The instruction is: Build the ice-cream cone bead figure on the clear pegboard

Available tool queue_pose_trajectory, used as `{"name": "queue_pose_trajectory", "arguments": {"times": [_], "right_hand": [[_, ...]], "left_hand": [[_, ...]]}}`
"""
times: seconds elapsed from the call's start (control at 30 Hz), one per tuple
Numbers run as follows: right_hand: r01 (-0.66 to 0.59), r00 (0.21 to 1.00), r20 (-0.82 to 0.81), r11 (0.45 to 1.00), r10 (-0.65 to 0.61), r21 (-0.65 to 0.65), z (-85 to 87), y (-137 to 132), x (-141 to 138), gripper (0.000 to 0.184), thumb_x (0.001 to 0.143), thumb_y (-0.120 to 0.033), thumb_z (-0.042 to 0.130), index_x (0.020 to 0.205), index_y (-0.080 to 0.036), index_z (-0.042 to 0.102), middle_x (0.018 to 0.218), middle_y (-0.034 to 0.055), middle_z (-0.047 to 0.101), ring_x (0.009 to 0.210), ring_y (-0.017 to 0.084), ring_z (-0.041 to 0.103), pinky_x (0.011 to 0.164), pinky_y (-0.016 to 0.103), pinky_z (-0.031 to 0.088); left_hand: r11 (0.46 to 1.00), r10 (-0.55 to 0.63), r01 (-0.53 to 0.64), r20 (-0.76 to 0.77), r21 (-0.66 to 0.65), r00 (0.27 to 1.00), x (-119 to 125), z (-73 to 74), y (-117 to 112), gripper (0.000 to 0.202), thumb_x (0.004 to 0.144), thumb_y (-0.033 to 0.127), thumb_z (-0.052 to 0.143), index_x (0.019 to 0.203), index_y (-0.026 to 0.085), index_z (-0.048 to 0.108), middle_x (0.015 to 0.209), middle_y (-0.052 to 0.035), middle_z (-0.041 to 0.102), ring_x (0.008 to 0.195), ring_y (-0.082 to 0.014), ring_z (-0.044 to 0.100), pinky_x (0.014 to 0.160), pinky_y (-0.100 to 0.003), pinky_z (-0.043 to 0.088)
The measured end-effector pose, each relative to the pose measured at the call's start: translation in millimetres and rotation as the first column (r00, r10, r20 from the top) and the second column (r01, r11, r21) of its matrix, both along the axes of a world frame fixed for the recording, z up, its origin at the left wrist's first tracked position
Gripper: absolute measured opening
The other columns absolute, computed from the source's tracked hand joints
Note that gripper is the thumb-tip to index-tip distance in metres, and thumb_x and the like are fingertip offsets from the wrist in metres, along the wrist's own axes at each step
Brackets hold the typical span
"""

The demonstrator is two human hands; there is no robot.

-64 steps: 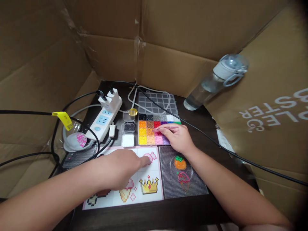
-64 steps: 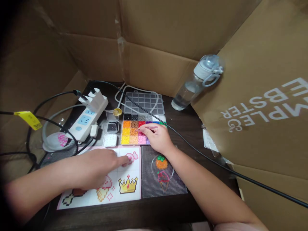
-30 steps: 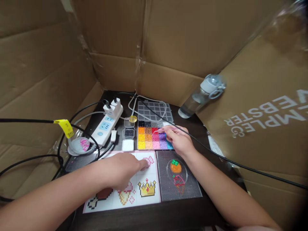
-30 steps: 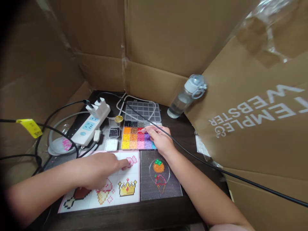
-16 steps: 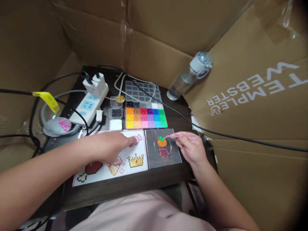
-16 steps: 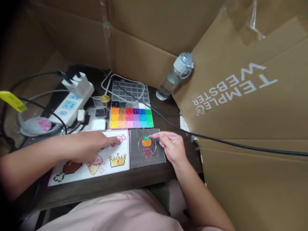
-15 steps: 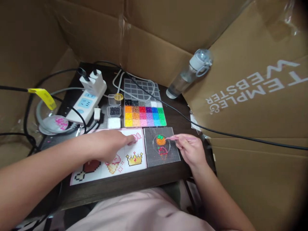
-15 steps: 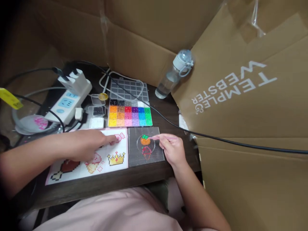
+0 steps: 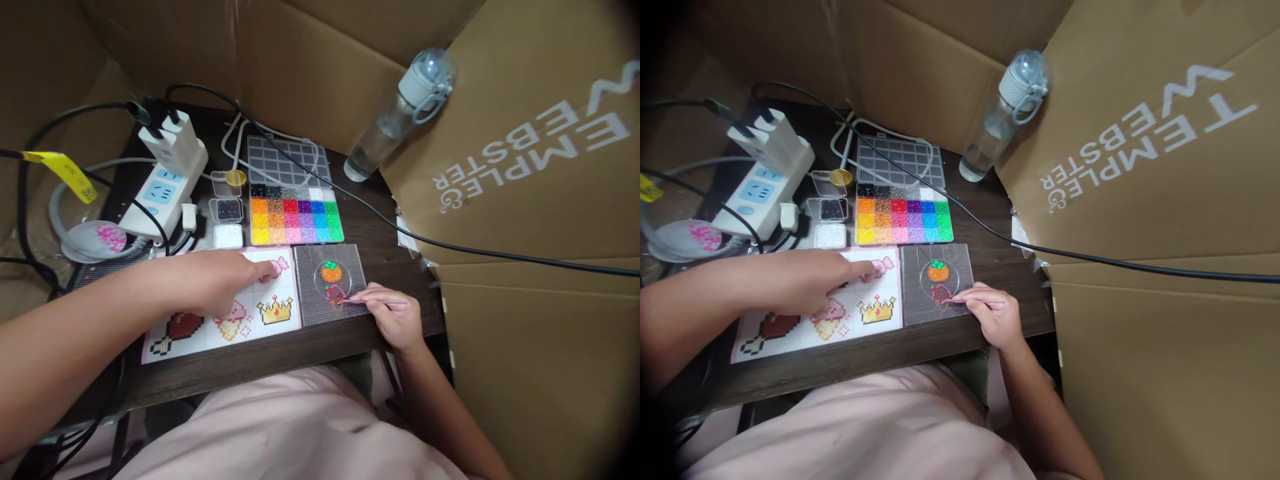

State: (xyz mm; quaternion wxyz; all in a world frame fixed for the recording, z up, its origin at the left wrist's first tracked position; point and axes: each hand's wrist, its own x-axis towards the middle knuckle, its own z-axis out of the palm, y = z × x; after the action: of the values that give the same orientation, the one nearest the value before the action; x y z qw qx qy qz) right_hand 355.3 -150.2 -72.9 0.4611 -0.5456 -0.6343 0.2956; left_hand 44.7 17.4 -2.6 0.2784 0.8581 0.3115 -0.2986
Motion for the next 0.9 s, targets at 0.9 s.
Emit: {"name": "queue_pose_trajectory", "arguments": {"times": [0.9], "right_hand": [[-0.029, 1.000, 0.002, 0.999, 0.029, 0.027, -0.4, 1.0, 1.1, 0.023, 0.095, -0.018, 0.065, 0.098, -0.032, 0.083, 0.090, 0.0016, 0.083, 0.080, 0.020, 0.078, 0.083, 0.036, 0.056]], "left_hand": [[0.999, 0.030, -0.031, -0.031, -0.018, 0.999, 0.4, 2.8, 0.2, 0.095, 0.072, 0.022, 0.065, 0.159, 0.044, 0.033, 0.119, -0.0125, 0.069, 0.086, -0.0295, 0.071, 0.067, -0.035, 0.052]]}}
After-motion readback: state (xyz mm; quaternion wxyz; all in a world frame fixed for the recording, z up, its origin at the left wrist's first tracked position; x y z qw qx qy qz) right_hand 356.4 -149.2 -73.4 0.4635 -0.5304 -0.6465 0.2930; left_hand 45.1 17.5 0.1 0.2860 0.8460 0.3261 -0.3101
